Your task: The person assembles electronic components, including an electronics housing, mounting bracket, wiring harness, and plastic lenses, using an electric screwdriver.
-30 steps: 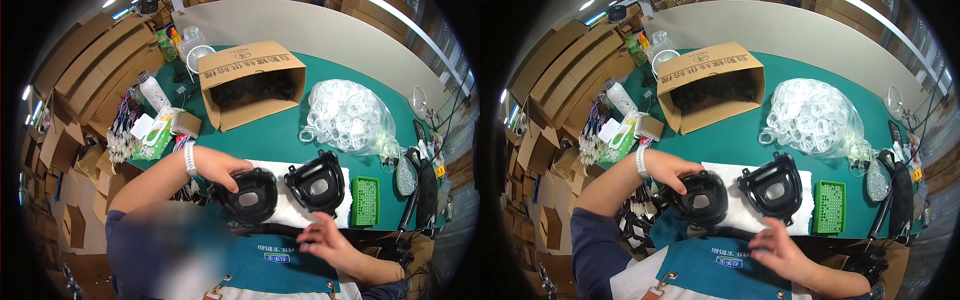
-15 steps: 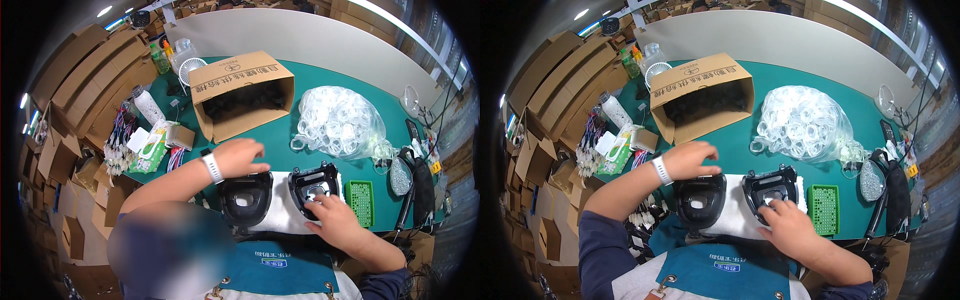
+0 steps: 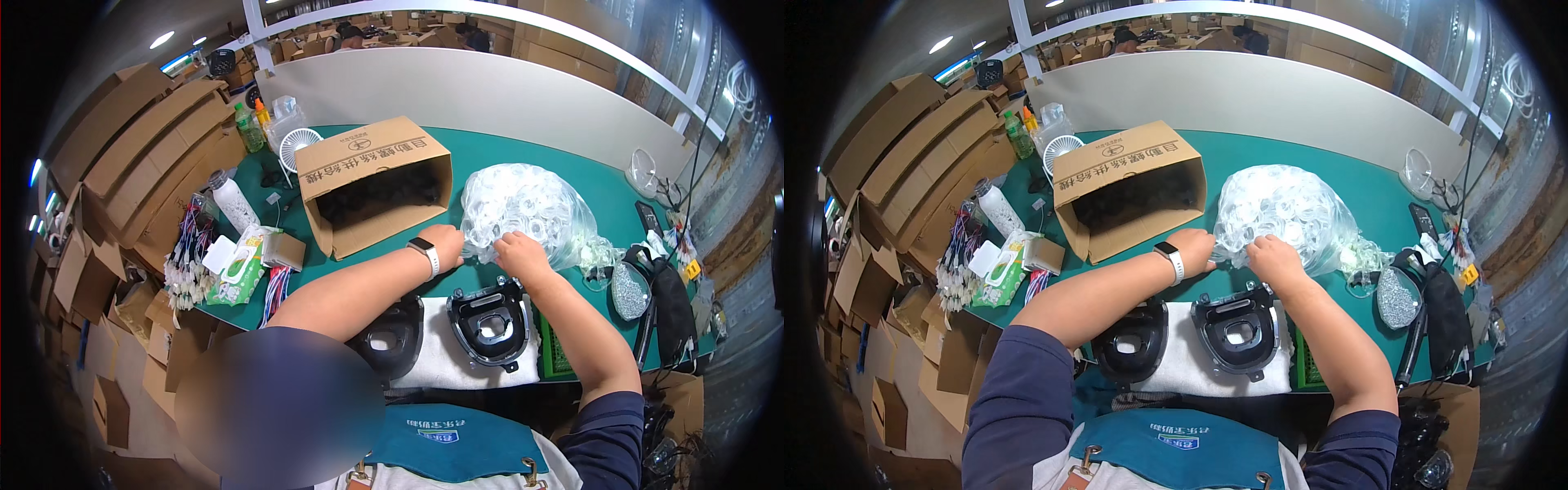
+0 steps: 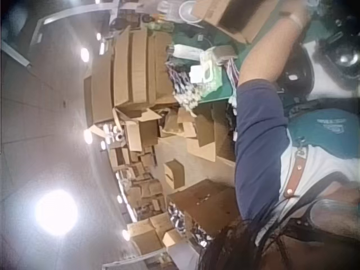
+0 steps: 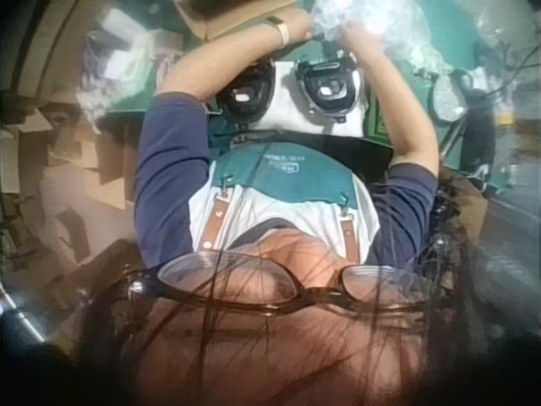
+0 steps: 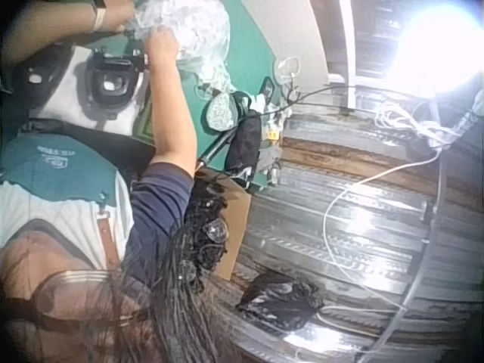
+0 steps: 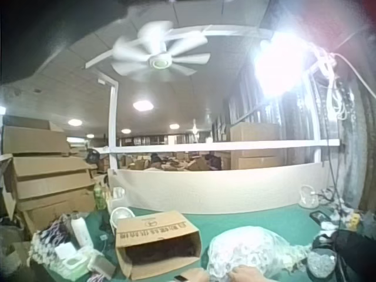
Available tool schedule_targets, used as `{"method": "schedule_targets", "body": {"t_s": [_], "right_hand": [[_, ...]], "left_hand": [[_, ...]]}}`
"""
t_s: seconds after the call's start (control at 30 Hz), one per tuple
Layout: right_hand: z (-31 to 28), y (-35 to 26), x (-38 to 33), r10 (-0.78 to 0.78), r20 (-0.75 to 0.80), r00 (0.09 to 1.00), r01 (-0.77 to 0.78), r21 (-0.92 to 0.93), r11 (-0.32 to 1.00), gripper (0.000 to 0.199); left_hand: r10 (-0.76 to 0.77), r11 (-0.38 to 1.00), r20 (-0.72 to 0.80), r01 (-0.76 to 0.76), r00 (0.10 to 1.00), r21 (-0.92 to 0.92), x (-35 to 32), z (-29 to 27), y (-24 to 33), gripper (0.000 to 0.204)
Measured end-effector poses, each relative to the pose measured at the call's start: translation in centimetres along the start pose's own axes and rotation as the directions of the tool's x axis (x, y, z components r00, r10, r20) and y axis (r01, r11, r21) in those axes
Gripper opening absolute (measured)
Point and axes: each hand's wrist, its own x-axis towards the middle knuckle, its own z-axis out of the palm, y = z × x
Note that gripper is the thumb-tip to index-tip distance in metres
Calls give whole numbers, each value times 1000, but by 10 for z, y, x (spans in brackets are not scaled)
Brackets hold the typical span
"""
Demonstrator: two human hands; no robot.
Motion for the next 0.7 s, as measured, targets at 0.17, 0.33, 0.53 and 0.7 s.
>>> {"method": "schedule_targets", "body": {"t_s": [0.17, 0.33, 0.53, 0.7], "right_hand": [[-14, 0, -8, 31, -97, 995, -24, 69, 997, 11], [-41, -2, -17, 185, -41, 982, -173, 198, 965, 11], [-127, -45, -45, 291, 60, 955, -271, 576, 771, 18], [-141, -62, -69, 199, 33, 979, -173, 645, 744, 17]], "left_hand": [[-1, 994, -38, -3, 999, -107, -13, -7, -8, 32], [166, 983, -195, -177, 967, -41, -13, 2, 7, 23], [212, 952, -328, -270, 920, -142, -47, -31, 28, 21], [186, 814, -313, -324, 931, -482, -112, -75, 31, 30]]}}
